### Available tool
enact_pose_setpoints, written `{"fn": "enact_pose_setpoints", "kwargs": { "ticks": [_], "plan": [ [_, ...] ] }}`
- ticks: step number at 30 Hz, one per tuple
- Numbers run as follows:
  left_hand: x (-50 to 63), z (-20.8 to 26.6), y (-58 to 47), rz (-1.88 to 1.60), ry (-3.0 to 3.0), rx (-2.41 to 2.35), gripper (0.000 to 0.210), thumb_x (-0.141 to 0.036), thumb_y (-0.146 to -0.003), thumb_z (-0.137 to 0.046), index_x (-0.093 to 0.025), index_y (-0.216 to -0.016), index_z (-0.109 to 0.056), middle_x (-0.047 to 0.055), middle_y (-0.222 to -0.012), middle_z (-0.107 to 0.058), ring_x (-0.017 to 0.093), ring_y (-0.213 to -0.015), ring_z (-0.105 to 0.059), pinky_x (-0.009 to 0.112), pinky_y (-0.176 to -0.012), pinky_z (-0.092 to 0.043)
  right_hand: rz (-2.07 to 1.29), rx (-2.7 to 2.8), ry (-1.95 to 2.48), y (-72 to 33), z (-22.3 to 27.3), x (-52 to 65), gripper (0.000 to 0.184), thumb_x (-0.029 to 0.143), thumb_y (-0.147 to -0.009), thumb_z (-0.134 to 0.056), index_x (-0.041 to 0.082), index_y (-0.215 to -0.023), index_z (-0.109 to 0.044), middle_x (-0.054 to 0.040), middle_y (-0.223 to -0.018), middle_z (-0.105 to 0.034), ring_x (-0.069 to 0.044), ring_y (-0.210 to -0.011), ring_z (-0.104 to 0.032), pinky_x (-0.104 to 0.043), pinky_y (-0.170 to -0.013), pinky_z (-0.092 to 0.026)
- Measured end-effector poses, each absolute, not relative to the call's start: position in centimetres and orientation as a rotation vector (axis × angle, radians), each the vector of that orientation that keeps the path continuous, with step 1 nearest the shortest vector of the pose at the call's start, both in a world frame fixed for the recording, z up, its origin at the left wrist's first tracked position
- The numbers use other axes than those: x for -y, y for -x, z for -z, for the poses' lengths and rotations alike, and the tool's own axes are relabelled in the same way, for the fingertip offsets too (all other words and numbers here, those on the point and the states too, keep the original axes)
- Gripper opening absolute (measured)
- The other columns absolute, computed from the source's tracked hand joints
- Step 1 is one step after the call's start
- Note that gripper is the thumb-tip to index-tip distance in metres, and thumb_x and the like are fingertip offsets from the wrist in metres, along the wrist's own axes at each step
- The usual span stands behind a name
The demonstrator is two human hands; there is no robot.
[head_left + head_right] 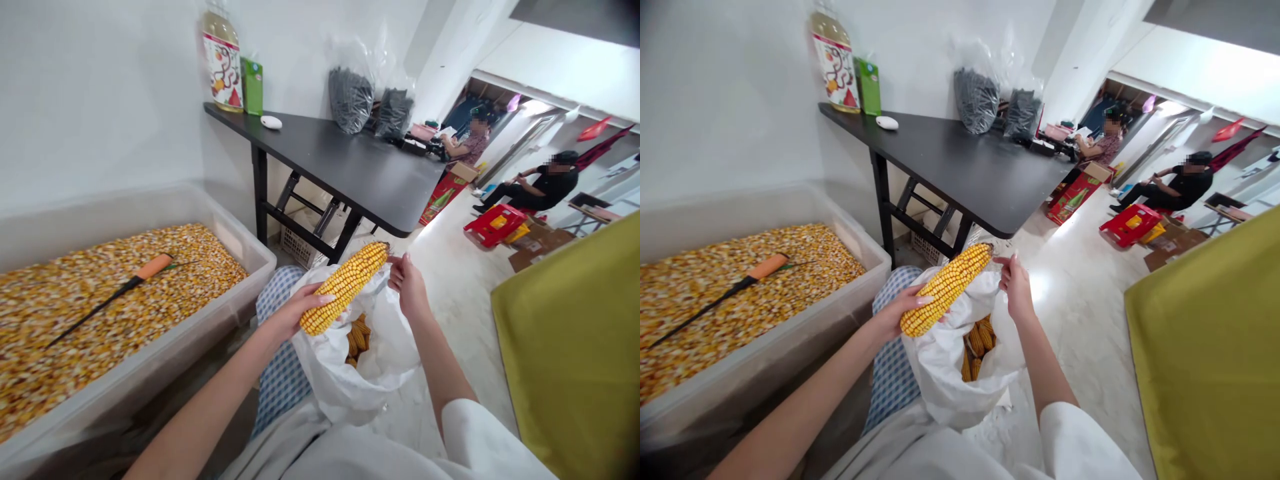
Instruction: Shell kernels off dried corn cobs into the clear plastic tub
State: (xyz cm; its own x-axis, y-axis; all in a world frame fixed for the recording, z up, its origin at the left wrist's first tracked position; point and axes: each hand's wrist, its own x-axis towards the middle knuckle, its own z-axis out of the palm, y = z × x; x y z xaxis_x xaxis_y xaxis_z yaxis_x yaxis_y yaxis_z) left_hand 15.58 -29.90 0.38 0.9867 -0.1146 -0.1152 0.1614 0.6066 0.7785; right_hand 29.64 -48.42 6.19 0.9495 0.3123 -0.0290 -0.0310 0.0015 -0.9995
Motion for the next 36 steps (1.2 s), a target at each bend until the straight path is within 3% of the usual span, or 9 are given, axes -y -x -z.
{"fn": "enact_pose_setpoints", "kwargs": {
  "ticks": [5, 9, 14, 19, 22, 29, 36],
  "plan": [
    [28.9, 0.4, -15.4, 0.247, -0.811, 0.007, 0.055, -0.040, -0.069, -0.063, -0.006, -0.112, -0.061, 0.015, -0.084, -0.069, 0.026, -0.074, -0.066, 0.036, -0.068, -0.051, -0.741, 0.365, 1.600, -28.4, -7.4, 47.0, 0.062, 0.077, -0.065, -0.051, 0.020, -0.054, -0.028, 0.0087, -0.049, -0.018, -0.004, -0.042, -0.011, -0.021, -0.039, -0.010],
    [28.9, 1.3, -14.6, 0.290, -0.687, 0.001, 0.059, -0.050, -0.070, -0.053, -0.004, -0.107, -0.062, 0.014, -0.070, -0.067, 0.023, -0.061, -0.062, 0.032, -0.058, -0.048, -0.669, 0.496, 1.602, -27.9, -7.5, 46.3, 0.053, 0.062, -0.073, -0.058, 0.018, -0.051, -0.039, 0.0065, -0.046, -0.028, -0.004, -0.042, -0.019, -0.022, -0.040, -0.017],
    [29.1, 1.7, -13.6, 0.223, -0.702, -0.025, 0.060, -0.056, -0.072, -0.050, -0.007, -0.106, -0.062, 0.012, -0.070, -0.065, 0.020, -0.057, -0.059, 0.032, -0.056, -0.046, -0.508, 0.437, 1.447, -27.1, -7.6, 43.8, 0.050, 0.053, -0.074, -0.061, 0.018, -0.048, -0.037, 0.0064, -0.043, -0.026, -0.004, -0.039, -0.020, -0.021, -0.037, -0.016],
    [29.0, 2.6, -12.2, 0.074, -0.755, -0.096, 0.051, -0.056, -0.071, -0.059, -0.010, -0.092, -0.064, 0.013, -0.076, -0.067, 0.021, -0.061, -0.063, 0.033, -0.060, -0.049, -0.350, 0.477, 1.359, -27.2, -9.8, 41.1, 0.053, 0.059, -0.077, -0.055, 0.019, -0.050, -0.033, 0.0062, -0.046, -0.023, -0.005, -0.040, -0.020, -0.021, -0.035, -0.017],
    [28.6, 2.8, -10.8, -0.068, -0.826, -0.187, 0.044, -0.048, -0.070, -0.067, -0.012, -0.094, -0.062, 0.011, -0.080, -0.068, 0.021, -0.065, -0.064, 0.033, -0.063, -0.051, -0.313, 0.501, 1.376, -27.4, -10.8, 39.9, 0.053, 0.064, -0.077, -0.051, 0.020, -0.053, -0.034, 0.0063, -0.048, -0.023, -0.005, -0.040, -0.020, -0.021, -0.035, -0.018],
    [26.7, 1.8, -7.9, -0.231, -0.928, -0.278, 0.053, -0.040, -0.066, -0.074, -0.015, -0.110, -0.060, 0.010, -0.098, -0.068, 0.023, -0.078, -0.065, 0.032, -0.069, -0.052, -0.764, 0.616, 1.645, -25.3, -7.8, 36.4, 0.056, 0.073, -0.071, -0.048, 0.020, -0.056, -0.038, 0.0079, -0.046, -0.020, -0.005, -0.039, -0.017, -0.022, -0.037, -0.011],
    [25.2, 2.2, -6.6, -0.341, -0.769, -0.221, 0.055, -0.046, -0.065, -0.071, -0.011, -0.106, -0.061, 0.012, -0.083, -0.068, 0.023, -0.065, -0.065, 0.032, -0.057, -0.052, -0.591, 0.885, 1.470, -23.4, -8.0, 31.4, 0.045, 0.063, -0.076, -0.052, 0.019, -0.068, -0.047, 0.0057, -0.052, -0.033, -0.005, -0.045, -0.028, -0.021, -0.041, -0.019]
  ]
}}
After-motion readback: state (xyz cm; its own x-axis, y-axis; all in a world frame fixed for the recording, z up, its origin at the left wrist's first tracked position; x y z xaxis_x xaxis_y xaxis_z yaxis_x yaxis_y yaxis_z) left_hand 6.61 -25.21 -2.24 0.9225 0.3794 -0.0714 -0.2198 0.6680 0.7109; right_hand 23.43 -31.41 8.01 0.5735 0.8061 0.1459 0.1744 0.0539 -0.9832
